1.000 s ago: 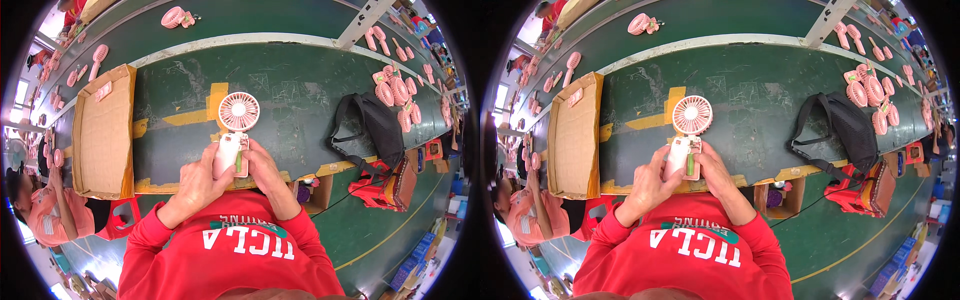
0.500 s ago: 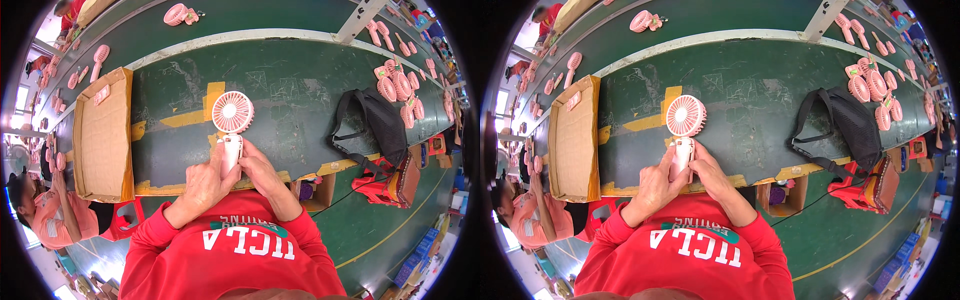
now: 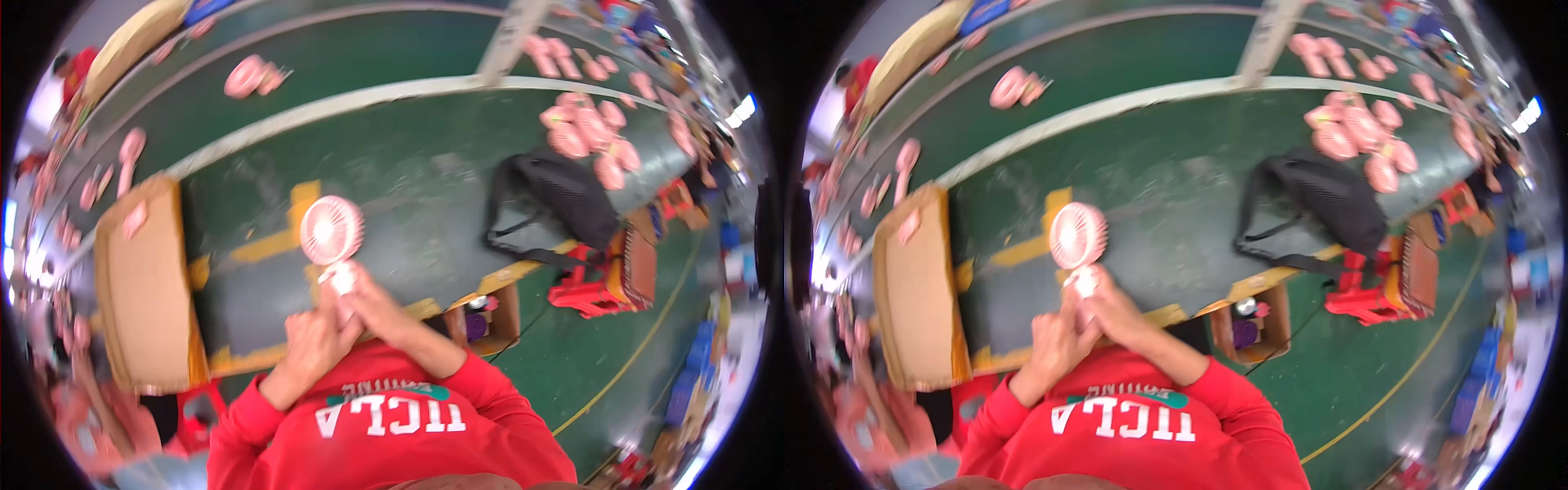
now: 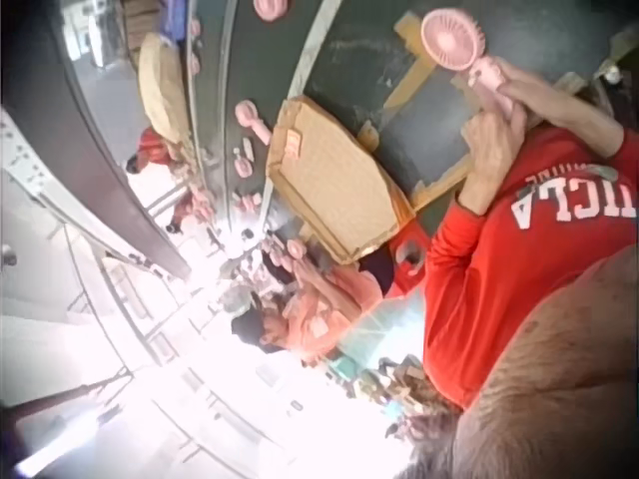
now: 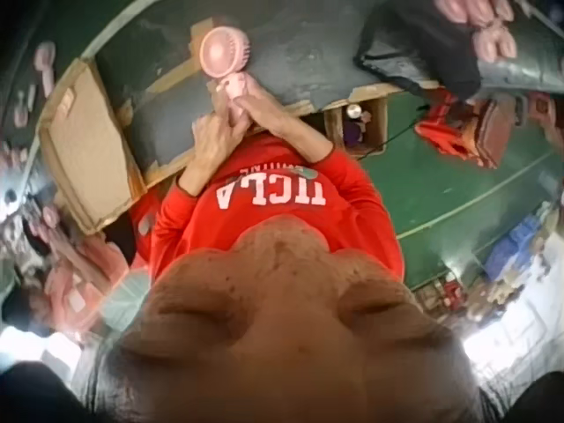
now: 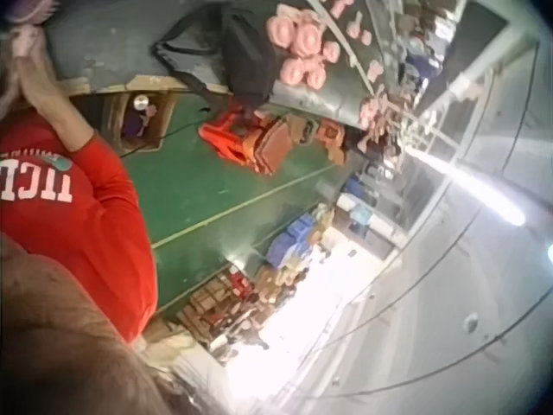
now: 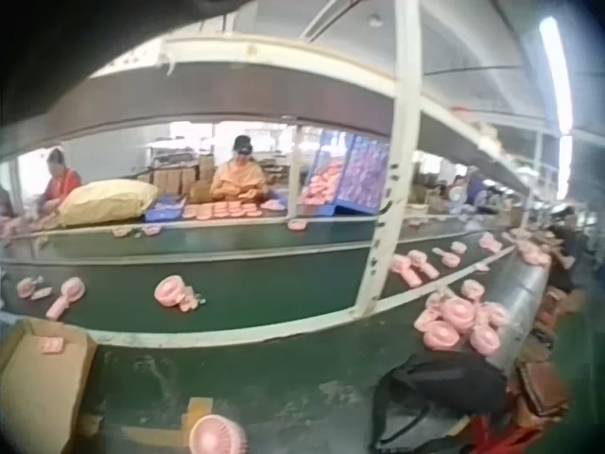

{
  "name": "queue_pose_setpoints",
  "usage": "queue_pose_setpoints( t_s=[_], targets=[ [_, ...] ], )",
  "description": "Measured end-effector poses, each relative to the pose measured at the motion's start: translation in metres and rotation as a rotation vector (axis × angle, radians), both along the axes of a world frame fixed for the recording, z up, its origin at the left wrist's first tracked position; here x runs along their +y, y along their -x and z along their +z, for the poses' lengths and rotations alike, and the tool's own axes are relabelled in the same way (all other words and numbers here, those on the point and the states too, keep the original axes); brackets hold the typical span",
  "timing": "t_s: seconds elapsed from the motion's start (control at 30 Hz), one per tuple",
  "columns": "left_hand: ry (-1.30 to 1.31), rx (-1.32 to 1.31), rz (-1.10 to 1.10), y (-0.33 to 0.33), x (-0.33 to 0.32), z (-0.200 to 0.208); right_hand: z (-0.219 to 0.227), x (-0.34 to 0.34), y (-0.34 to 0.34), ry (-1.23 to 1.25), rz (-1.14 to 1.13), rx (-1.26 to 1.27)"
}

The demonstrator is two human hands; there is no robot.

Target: The person assembles handheld portable fans by fitting the internal components into the fan body, snapping the handle casing closed, and placing the assembled fans onto the conveyor belt.

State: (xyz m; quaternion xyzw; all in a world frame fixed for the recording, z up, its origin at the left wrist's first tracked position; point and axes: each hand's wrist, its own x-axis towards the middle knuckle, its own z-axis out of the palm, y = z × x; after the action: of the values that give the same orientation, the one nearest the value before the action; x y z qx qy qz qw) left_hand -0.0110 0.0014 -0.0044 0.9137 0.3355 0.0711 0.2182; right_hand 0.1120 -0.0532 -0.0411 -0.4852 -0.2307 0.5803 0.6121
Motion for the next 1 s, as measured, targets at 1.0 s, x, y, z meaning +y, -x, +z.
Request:
queue_pose_setpoints(
  t_s=[1.0],
  targets=[
    [-0.173,-0.188,-0.003,0.001,-0.008,0.017,0.011,-0.005,0.012,-0.208,-0.152,-0.205]
  ],
)
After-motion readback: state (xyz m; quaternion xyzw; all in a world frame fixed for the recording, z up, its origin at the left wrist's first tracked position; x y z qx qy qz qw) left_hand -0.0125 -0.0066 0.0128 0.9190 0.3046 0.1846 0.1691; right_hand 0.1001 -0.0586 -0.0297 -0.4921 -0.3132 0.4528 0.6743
